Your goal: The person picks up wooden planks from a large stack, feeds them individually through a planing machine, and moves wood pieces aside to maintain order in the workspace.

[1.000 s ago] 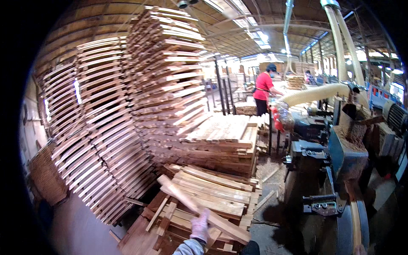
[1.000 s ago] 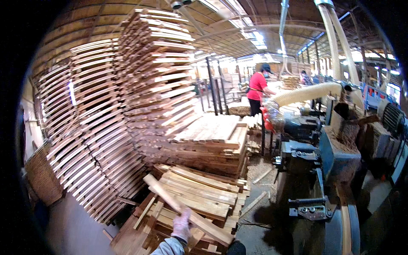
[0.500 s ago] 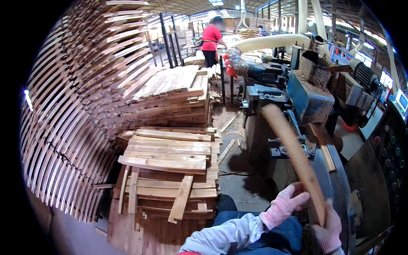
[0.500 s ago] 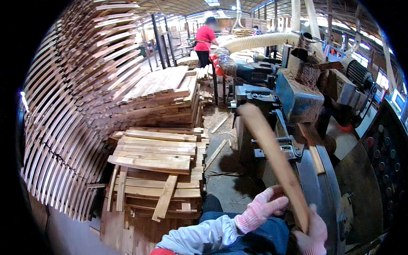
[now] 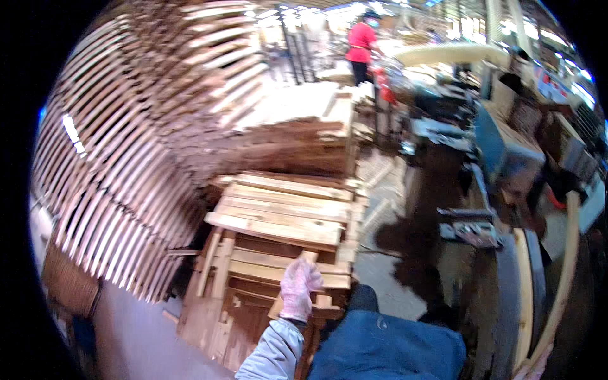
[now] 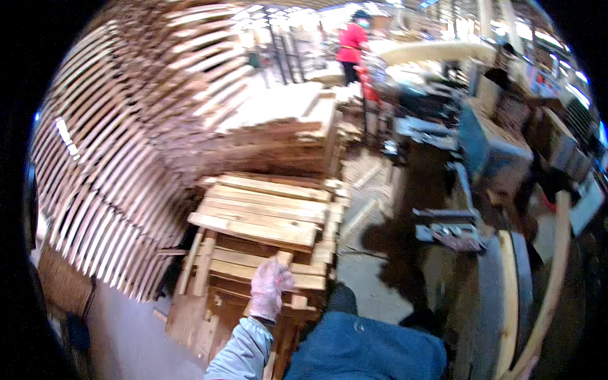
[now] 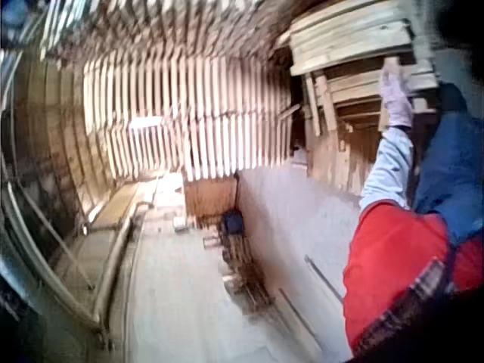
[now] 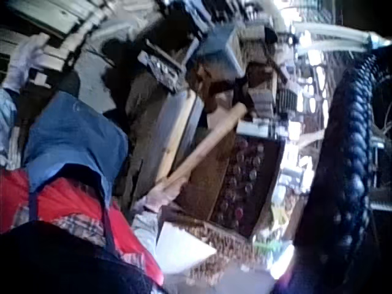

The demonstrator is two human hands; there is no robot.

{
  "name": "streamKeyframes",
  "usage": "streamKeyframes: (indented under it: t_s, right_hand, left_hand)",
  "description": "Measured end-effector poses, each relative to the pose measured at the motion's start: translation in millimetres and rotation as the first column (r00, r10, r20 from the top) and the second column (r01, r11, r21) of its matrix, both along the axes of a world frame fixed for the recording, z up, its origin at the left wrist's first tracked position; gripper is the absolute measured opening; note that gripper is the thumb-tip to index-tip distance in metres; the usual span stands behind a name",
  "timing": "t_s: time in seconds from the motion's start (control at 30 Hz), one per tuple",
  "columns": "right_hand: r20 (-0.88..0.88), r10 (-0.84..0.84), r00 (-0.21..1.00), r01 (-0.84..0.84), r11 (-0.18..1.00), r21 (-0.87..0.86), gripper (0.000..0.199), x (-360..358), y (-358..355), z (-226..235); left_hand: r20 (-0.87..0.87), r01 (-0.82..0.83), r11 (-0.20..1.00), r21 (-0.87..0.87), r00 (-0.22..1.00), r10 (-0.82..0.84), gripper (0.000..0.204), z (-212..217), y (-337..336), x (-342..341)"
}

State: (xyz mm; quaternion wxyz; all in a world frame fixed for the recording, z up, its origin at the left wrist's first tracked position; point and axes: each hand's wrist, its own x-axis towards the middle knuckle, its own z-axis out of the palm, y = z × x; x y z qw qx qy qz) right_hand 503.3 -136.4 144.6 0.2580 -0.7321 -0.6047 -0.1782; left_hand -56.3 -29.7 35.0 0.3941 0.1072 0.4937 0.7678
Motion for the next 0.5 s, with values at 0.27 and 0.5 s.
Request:
streamKeyframes:
  t_s: [0.27,0.5]
  right_hand:
    - [-0.479,0.203,0.854,-0.055,0.951,0.305,0.07,42,219,-68]
    - [-0.225,0.198,0.954,-0.194,0.98,0.041,0.053,55,88,-79]
  left_hand:
    - [0.04,-0.051,0.998,-0.025,0.998,0.052,0.022,-19,8,-94]
    - [-0.107,-0.283,0.872,-0.4,0.959,0.263,0.084,-53,100,-135]
